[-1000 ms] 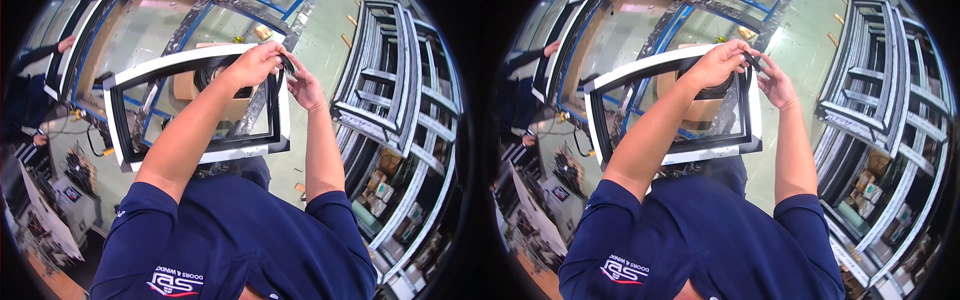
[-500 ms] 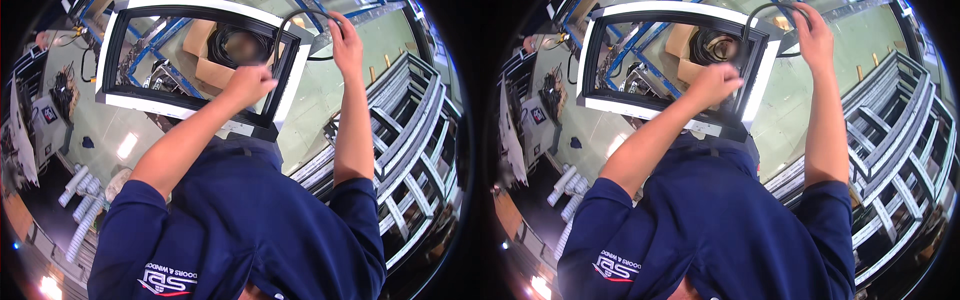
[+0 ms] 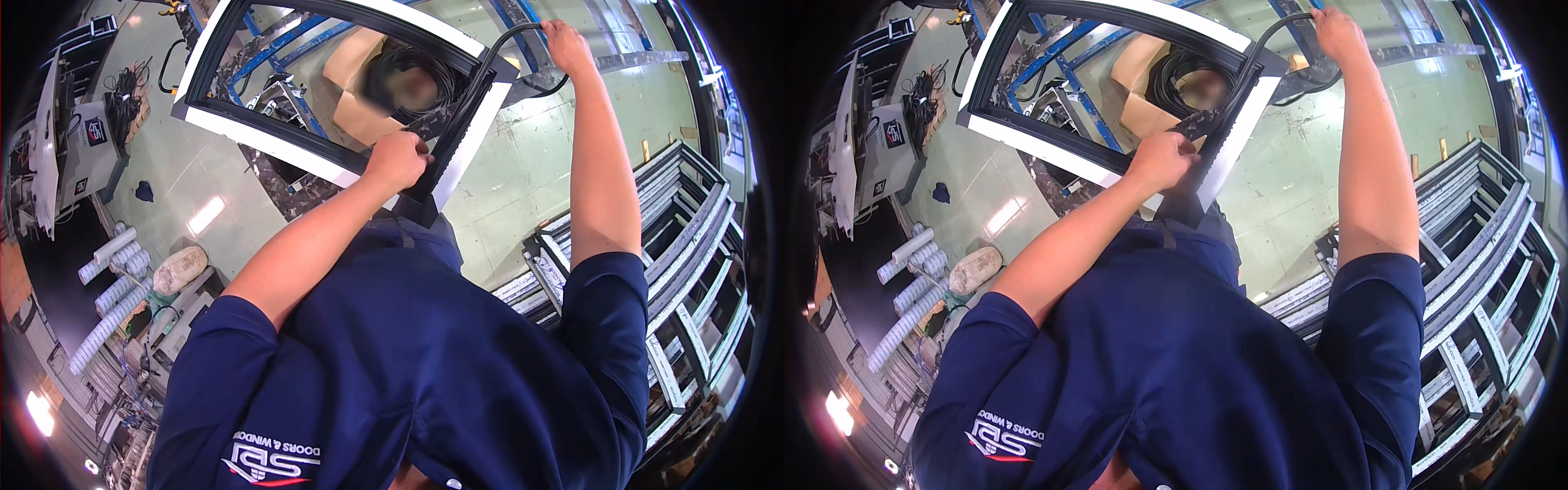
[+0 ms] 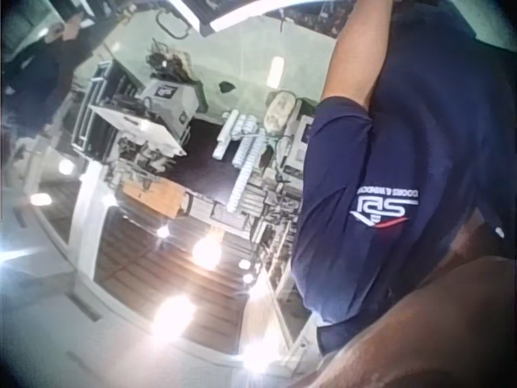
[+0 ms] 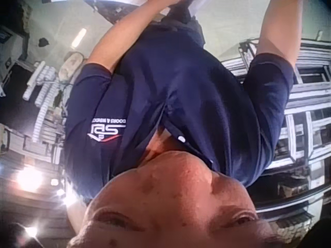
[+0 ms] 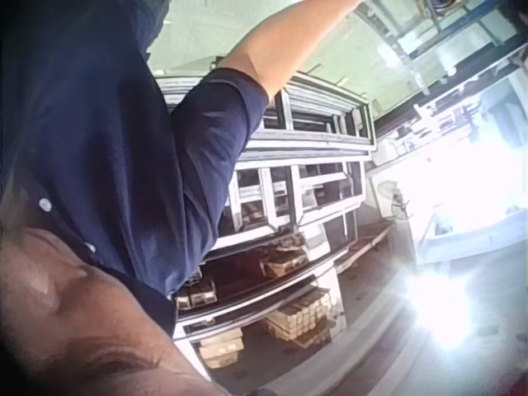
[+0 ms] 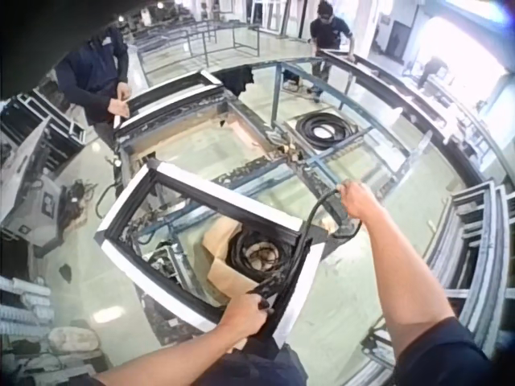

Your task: Installing a black rubber gasket or seal around the perimeter of a window frame.

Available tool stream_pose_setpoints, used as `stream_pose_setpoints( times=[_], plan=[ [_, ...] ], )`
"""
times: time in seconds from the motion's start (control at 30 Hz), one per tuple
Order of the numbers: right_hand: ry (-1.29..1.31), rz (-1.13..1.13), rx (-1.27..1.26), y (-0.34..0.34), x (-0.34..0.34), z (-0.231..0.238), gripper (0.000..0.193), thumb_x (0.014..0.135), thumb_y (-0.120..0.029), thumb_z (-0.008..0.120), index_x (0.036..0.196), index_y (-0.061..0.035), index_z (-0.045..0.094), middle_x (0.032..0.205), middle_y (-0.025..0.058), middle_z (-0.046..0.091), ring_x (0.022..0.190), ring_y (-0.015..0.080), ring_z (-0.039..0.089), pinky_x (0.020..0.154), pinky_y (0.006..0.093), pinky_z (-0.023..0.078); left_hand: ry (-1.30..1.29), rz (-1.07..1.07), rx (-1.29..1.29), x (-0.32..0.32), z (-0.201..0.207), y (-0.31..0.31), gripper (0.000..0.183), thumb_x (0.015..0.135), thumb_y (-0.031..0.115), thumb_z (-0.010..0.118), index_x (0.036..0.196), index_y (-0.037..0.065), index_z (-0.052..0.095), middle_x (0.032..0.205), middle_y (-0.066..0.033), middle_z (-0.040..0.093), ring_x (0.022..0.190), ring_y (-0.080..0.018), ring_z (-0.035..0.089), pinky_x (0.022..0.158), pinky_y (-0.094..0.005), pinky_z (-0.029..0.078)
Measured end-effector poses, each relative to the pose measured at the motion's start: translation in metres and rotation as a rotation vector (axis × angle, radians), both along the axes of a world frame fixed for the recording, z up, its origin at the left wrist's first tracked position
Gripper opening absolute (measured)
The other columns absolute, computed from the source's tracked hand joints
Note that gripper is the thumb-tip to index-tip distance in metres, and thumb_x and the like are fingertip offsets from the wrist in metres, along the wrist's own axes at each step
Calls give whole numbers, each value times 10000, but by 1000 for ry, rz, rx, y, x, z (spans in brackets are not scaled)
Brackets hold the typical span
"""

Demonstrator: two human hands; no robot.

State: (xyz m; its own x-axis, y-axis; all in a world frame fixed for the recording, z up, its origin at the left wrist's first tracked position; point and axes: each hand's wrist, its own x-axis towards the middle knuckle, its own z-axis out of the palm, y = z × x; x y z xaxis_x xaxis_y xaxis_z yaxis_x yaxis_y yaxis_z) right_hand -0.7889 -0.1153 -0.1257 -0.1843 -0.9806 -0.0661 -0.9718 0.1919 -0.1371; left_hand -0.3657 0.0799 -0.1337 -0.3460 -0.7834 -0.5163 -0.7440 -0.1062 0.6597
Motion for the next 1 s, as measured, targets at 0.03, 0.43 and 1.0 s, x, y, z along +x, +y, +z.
stream_pose_setpoints(
  times=[0.03, 0.43, 1.0],
  plan=[
    [13, 22, -47, 3, 3, -12, 509, 1184, -485, 498, 1354, -66, 732, 1241, 242, 788, 1215, 458, 729, 1060, 554, 559, -30, 11, 62, 0, 0, -3, 256, 954, 289, 865, 1103, 83, 887, 1005, -202, 838, 965, -390, 805, 918, -475, 623],
    [-112, -51, 22, 63, 10, -62, 410, 1150, -421, 588, 1439, -169, 735, 1438, 202, 718, 1420, 429, 602, 1207, 568, 460, 47, 134, 195, -10, -12, 3, 392, 956, 414, 871, 1168, 85, 885, 1014, -219, 837, 970, -374, 812, 945, -438, 618],
    [-528, 920, 328, 121, 189, 36, 185, 806, -147, 922, 964, -74, 857, 1077, 92, 772, 1018, 335, 763, 939, 411, 622, 95, 82, -18, -1, -14, 12, 281, 943, 378, 870, 1002, 106, 903, 1038, -212, 832, 1013, -419, 794, 939, -513, 619]
  ],
)
